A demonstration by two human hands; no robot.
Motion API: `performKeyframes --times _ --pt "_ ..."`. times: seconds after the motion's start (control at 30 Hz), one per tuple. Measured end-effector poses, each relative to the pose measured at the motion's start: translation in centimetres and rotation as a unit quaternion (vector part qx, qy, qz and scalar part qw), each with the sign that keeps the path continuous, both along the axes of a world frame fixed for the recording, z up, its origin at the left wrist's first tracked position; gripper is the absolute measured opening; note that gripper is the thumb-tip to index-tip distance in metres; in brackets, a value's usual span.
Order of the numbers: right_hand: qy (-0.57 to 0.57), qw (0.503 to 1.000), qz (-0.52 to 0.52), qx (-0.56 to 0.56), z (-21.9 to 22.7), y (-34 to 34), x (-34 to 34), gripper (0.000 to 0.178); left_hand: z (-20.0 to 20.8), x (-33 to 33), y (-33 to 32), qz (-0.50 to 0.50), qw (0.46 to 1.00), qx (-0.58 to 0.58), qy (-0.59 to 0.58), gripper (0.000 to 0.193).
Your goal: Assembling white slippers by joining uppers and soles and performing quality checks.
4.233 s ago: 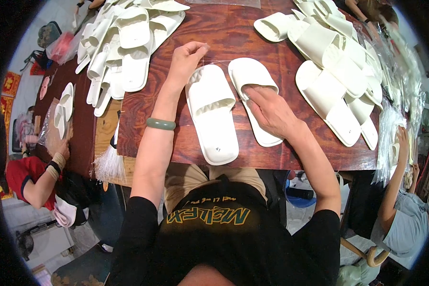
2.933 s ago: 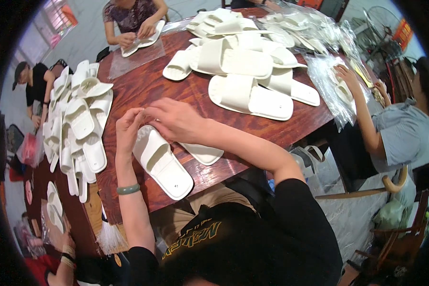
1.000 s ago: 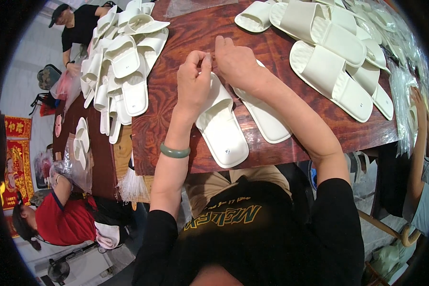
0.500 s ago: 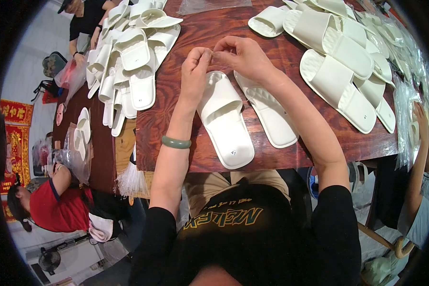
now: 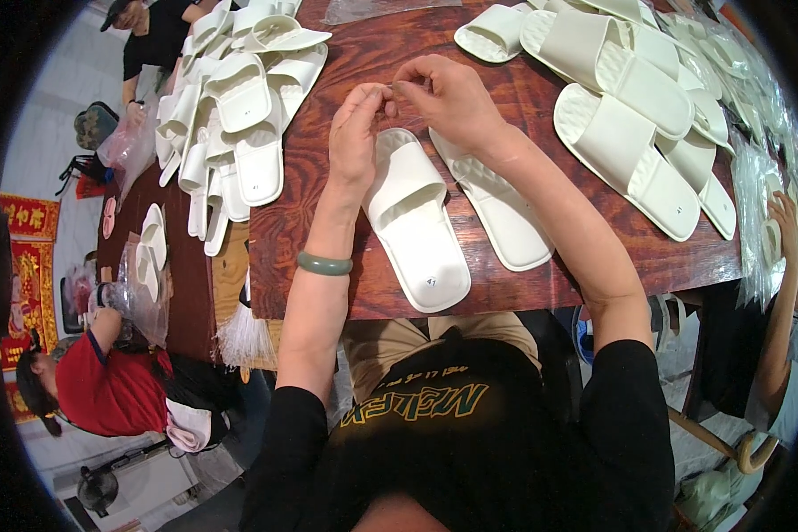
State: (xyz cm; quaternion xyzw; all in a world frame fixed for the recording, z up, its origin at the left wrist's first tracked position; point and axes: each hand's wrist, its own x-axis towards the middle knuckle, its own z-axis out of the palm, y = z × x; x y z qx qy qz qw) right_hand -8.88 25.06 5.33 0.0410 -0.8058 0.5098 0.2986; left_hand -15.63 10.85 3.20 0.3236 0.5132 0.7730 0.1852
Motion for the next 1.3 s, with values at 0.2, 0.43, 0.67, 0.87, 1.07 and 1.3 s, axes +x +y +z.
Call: performKeyframes --times 0.2,0.43,0.67,0.87,1.07,1.3 --pt "-0.065 0.997 -0.024 0.034 0.8 0.1 0.6 0.017 0.2 0.2 0.3 0.005 0.999 -0.031 0.017 0.018" --pt "0.005 0.999 -0.020 0.029 -0.7 -0.2 -0.3 0.015 0.4 0.9 0.5 0.122 0.977 -0.110 0.137 0.023" --pt "-0.098 0.992 0.055 -0.054 0.4 0.9 0.4 0.011 0.9 1.2 0.2 0.119 0.972 -0.096 0.180 0.026" --pt "-0.083 0.995 0.051 -0.032 1.3 0.5 0.4 0.013 1.3 0.8 -0.5 0.051 0.982 -0.154 0.095 0.022" --pt "-0.040 0.999 0.035 -0.004 0.1 1.2 -0.7 0.014 1.1 0.9 -0.5 0.027 0.993 -0.108 0.048 0.019" --pt "-0.040 0.998 -0.004 0.055 1.7 1.1 0.7 0.015 1.1 0.6 -0.3 0.012 0.992 -0.101 0.078 0.019"
